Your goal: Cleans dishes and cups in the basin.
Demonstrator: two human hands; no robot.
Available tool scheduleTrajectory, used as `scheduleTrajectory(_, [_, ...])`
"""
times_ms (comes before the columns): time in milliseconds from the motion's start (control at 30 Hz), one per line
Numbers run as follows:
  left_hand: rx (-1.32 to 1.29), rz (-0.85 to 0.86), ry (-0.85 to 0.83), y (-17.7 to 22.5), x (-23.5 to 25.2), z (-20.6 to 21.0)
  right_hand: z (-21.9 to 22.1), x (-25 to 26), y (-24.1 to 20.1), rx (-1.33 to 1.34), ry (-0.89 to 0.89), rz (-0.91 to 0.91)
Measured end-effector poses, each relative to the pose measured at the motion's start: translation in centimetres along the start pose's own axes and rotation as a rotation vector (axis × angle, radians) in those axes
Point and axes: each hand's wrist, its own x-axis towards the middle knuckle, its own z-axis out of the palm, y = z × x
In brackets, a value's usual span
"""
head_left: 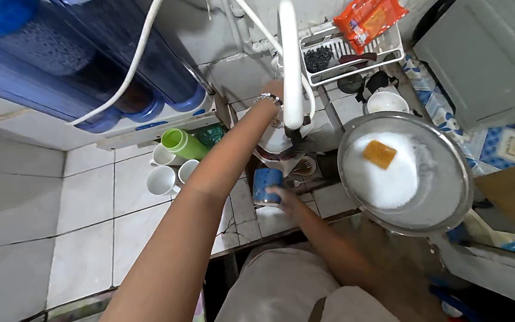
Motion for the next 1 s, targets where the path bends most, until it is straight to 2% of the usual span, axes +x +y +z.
scheduleTrajectory(100, [-0.128,0.028,-0.022,-0.4,-0.9,0.0,-1.7,-0.6,0.0,-0.354,0.072,-0.433])
scheduleTrajectory(200, [-0.341,0.026,0.024,-1.8,-0.3,1.9,-2.7,0.5,-0.6,-0.420,0.131,-0.803])
scheduleTrajectory(333, [-0.651,0.061,0.148,-1.8,-1.2,3.3,-2.5,1.3,-2.9,-0.444,0.216,-1.013])
scheduleTrajectory(467, [-0.784,0.078,0.156,-1.9,-1.5,4.2,-2.2,0.9,-4.5,-0.522,0.327,-1.063])
scheduleTrajectory(533, [-1.052,0.043,0.151,-2.1,-0.7,5.5,-2.1,0.2,-4.9,-0.526,0.360,-1.025])
scheduleTrajectory(600, [-1.315,0.035,0.058,-2.3,-0.1,6.3,-2.2,-0.3,-5.1,-0.533,0.394,-0.963])
scheduleTrajectory(667, [-1.436,0.051,-0.031,-2.5,-0.2,6.4,-2.4,-0.6,-5.0,-0.560,0.424,-0.932])
scheduleTrajectory(800, [-1.504,0.046,-0.056,-2.5,-0.1,6.5,-2.8,-1.3,-4.9,-0.624,0.472,-0.893])
scheduleTrajectory(1000, [-1.461,-0.017,-0.023,-2.2,-0.7,6.2,-2.8,-2.3,-4.4,-0.551,0.333,-0.812])
